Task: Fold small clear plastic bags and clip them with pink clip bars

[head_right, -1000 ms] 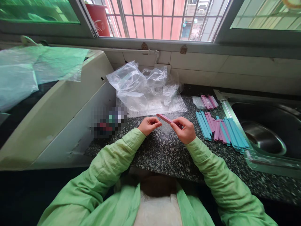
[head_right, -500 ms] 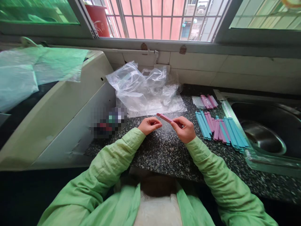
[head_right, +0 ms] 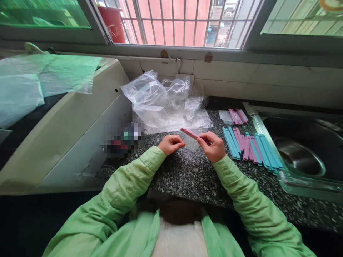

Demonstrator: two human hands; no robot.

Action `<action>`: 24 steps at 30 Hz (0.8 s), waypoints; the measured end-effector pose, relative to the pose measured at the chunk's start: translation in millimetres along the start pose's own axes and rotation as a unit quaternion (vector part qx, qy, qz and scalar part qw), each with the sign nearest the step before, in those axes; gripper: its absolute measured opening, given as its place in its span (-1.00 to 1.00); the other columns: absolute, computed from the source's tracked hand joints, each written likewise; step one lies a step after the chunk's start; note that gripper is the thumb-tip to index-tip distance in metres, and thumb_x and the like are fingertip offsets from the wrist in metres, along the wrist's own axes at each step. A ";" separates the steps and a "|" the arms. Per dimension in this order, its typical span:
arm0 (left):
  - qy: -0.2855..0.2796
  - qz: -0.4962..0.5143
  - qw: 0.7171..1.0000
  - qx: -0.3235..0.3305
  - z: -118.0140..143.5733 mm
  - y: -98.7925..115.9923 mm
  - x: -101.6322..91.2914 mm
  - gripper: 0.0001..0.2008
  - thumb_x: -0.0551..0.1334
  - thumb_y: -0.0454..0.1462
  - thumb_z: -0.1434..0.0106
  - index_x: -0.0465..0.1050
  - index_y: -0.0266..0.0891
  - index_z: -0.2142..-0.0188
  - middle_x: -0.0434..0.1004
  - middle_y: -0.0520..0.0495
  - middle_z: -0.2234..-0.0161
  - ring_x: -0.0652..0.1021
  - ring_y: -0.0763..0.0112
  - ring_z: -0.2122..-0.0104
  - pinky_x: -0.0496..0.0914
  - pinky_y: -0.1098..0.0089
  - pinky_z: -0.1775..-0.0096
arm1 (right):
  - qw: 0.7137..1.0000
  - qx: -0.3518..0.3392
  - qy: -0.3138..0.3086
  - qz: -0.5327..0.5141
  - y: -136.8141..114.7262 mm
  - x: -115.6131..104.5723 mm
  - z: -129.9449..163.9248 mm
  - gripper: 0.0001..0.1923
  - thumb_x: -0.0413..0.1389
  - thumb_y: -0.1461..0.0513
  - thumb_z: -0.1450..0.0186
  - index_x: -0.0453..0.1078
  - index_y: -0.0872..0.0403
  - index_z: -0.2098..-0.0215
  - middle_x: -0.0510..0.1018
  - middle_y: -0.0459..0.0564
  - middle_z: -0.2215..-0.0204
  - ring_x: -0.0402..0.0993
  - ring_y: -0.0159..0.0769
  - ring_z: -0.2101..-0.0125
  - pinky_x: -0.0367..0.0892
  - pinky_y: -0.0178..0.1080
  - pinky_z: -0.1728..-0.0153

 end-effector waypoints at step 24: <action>0.019 0.109 0.992 -0.063 2.9 8.4 -8.5 -0.57 0.34 0.00 0.22 0.34 -0.34 0.59 0.18 0.14 0.70 0.18 0.65 0.64 0.06 0.51 0.56 | 0.990 0.067 -0.108 -0.057 6.7 17.7 1.1 -0.65 0.12 -0.03 -0.08 0.38 0.10 0.47 0.44 -0.06 0.57 0.30 -0.42 0.57 0.24 -0.34 0.55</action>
Point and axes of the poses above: each hand's wrist, its own z-axis away from the middle knuckle, its own x-axis out of the palm, y = z × x, the point moved 8 cm from there along -z, towards the middle knuckle
